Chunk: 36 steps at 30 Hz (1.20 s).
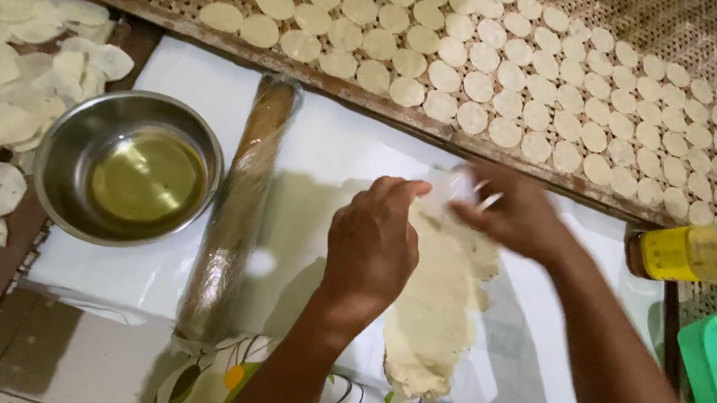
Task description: Roll out dough and use a small circular mold to cut out snack pieces, then place them on a drying rack.
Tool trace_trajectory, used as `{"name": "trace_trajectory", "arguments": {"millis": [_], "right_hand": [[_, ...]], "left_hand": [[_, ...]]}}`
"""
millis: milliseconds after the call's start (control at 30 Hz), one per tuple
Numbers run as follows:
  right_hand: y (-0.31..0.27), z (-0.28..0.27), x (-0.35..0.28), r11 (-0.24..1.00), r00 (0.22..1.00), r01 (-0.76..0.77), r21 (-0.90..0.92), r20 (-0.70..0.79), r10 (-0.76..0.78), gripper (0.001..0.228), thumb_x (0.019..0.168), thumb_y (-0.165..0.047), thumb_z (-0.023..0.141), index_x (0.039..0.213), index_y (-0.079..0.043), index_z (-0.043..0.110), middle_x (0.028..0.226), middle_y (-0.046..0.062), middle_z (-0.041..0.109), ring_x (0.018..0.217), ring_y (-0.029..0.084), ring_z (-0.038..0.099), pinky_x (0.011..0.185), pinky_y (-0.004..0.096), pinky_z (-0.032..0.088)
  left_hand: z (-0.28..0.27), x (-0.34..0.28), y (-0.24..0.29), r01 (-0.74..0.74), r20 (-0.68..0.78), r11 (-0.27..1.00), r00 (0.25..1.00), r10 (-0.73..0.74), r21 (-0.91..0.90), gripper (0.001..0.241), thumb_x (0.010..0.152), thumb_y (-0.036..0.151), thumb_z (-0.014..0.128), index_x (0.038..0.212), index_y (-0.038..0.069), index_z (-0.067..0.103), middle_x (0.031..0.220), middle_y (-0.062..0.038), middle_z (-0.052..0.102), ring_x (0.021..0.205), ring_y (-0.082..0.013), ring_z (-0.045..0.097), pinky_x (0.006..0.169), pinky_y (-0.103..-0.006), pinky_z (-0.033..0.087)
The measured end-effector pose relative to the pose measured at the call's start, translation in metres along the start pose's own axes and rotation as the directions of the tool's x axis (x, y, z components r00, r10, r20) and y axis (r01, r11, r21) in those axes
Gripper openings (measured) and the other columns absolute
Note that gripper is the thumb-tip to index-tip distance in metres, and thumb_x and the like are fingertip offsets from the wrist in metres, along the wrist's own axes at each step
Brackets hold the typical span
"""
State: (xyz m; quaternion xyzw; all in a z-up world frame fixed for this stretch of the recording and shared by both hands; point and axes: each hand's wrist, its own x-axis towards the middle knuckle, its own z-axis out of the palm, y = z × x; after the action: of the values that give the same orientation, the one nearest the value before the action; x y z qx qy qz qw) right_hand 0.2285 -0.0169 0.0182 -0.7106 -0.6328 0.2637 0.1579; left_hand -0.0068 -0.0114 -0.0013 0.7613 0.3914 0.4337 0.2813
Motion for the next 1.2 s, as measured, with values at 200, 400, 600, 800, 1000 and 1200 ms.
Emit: {"name": "trace_trajectory", "arguments": {"millis": [200,400,600,800,1000,1200], "right_hand": [[-0.004,-0.026,-0.047,0.943,0.99,-0.142,-0.301,-0.036,0.138,0.071,0.08,-0.027,0.082,0.145,-0.021,0.055,0.121,0.013,0.072,0.104,0.026,0.071,0.085,0.04,0.063],[-0.007,0.01,-0.059,0.92,1.0,0.001,-0.391,-0.009,-0.005,0.069,0.078,-0.018,0.08,0.142,-0.02,0.055,0.143,0.009,0.056,0.109,0.03,0.068,0.091,0.041,0.059],[-0.01,0.017,-0.05,0.898,1.0,-0.023,-0.44,0.008,0.03,0.068,0.078,-0.017,0.079,0.142,-0.019,0.055,0.143,0.008,0.055,0.115,0.029,0.065,0.095,0.039,0.056],[-0.008,0.021,-0.049,0.884,0.997,0.064,-0.463,-0.007,-0.075,0.066,0.077,-0.016,0.079,0.139,-0.016,0.058,0.138,0.01,0.059,0.115,0.032,0.064,0.094,0.041,0.055],[-0.014,0.021,-0.044,0.861,0.998,0.065,-0.505,0.017,-0.066,0.061,0.079,-0.02,0.079,0.137,-0.013,0.061,0.131,0.013,0.065,0.108,0.034,0.067,0.087,0.042,0.058],[-0.036,0.01,-0.041,0.836,0.978,-0.145,-0.53,0.049,0.202,0.059,0.087,-0.037,0.078,0.138,-0.014,0.059,0.126,0.01,0.068,0.105,0.033,0.07,0.091,0.044,0.057]], "left_hand": [[-0.003,-0.001,-0.001,-0.025,-0.063,0.999,0.998,0.023,-0.028,0.039,0.085,-0.004,0.061,0.122,0.008,0.062,0.116,-0.014,0.069,0.102,-0.0357,0.066,0.089,-0.0468,0.052],[-0.005,0.002,0.004,0.039,0.022,0.999,0.999,-0.039,-0.014,0.038,0.085,-0.003,0.062,0.122,0.006,0.063,0.115,-0.014,0.068,0.102,-0.0344,0.067,0.089,-0.0467,0.051],[-0.007,0.003,0.005,0.062,0.038,0.998,0.997,-0.062,-0.006,0.038,0.085,-0.001,0.062,0.122,0.007,0.063,0.116,-0.013,0.068,0.102,-0.0332,0.067,0.089,-0.0462,0.052],[-0.011,0.004,0.008,0.076,0.051,0.997,0.996,-0.076,0.012,0.041,0.082,-0.001,0.064,0.122,0.008,0.064,0.117,-0.012,0.068,0.103,-0.0328,0.066,0.089,-0.0468,0.05],[-0.011,0.001,0.004,0.065,0.028,0.998,0.997,-0.065,-0.013,0.041,0.084,-0.003,0.063,0.123,0.008,0.063,0.119,-0.012,0.068,0.105,-0.0327,0.067,0.091,-0.0451,0.052],[-0.011,-0.001,0.005,-0.006,0.007,1.0,1.0,0.006,-0.013,0.043,0.082,-0.006,0.061,0.122,0.007,0.062,0.117,-0.013,0.067,0.103,-0.0352,0.066,0.088,-0.047,0.052]]}}
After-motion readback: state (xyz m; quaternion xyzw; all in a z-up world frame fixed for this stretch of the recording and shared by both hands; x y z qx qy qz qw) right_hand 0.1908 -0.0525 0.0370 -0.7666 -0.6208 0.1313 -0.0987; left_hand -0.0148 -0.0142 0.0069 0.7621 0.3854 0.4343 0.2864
